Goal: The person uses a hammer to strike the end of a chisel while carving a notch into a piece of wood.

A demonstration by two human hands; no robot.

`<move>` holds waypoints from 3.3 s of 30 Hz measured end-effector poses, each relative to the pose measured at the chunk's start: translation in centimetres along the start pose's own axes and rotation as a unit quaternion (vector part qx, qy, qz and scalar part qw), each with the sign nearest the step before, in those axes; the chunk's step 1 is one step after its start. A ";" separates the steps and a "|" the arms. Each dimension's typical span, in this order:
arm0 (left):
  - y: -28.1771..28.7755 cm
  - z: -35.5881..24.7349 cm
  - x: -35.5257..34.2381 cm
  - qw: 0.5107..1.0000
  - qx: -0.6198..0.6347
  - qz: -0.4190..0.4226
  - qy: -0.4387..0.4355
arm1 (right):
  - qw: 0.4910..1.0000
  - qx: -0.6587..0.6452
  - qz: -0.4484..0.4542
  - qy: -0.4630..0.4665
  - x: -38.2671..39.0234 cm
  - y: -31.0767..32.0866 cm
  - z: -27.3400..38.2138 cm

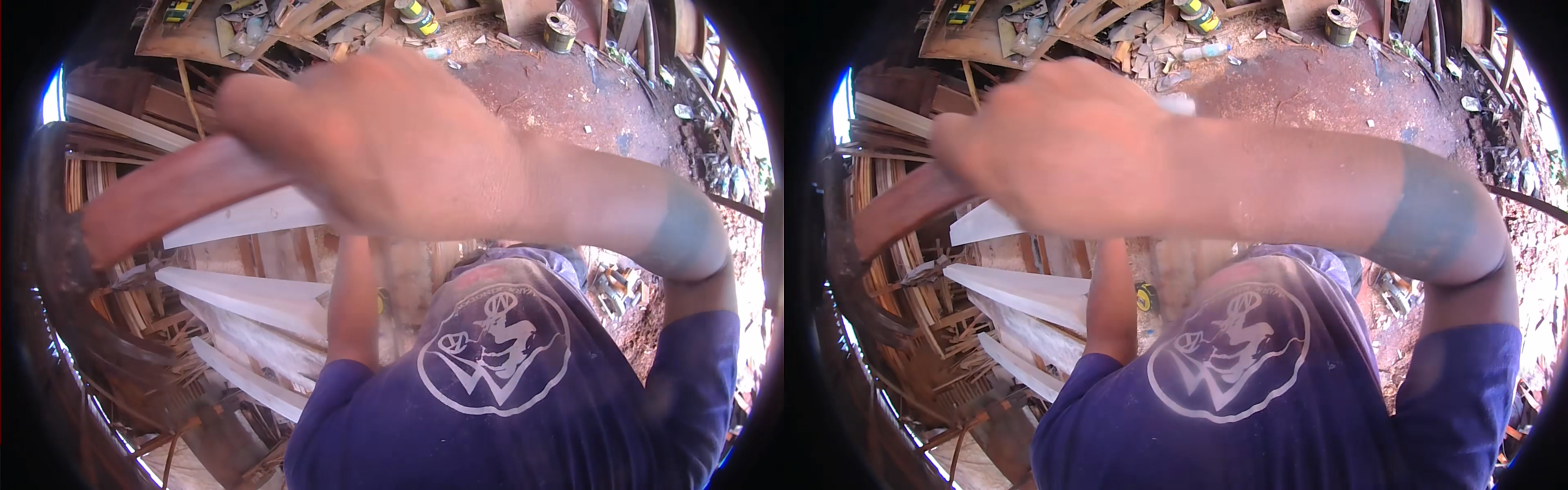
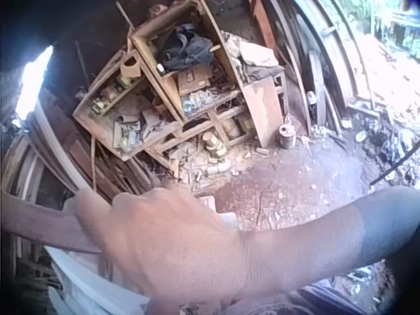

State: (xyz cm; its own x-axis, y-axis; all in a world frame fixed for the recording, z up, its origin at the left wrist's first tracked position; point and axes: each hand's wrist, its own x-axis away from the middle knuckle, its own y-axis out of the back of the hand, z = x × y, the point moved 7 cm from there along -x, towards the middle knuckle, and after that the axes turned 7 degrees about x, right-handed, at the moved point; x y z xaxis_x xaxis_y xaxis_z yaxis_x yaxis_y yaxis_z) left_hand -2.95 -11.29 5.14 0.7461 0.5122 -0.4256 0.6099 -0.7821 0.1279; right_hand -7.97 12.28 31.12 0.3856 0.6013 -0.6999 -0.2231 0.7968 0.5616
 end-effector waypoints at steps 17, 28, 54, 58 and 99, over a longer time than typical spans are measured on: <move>-1.8 -4.4 8.0 0.975 -0.087 0.169 -0.115 | 0.899 -0.020 0.160 -0.408 17.1 -2.5 -11.2; -0.3 -2.3 -1.9 0.986 0.123 0.016 0.112 | 0.904 -0.042 0.200 -0.377 14.0 -3.6 -9.6; -0.6 0.9 -0.7 0.989 0.067 0.047 0.121 | 0.983 0.147 0.092 -0.053 -3.1 3.0 -1.9; -0.6 0.9 -0.7 0.989 0.073 0.052 0.122 | 0.997 -0.008 -0.044 -0.055 1.8 -0.1 -4.4; -0.1 -0.3 0.0 0.995 0.055 0.059 0.062 | 0.949 0.127 0.278 -0.077 5.2 -6.0 -6.2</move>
State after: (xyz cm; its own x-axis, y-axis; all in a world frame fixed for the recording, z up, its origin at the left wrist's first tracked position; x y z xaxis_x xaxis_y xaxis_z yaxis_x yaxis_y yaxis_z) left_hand -2.95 -11.08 5.37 0.8418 0.4500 -0.2982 0.4889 -0.8697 0.0677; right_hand -10.19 11.01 21.31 0.4019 0.8928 -0.2033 -0.2149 0.3078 0.9269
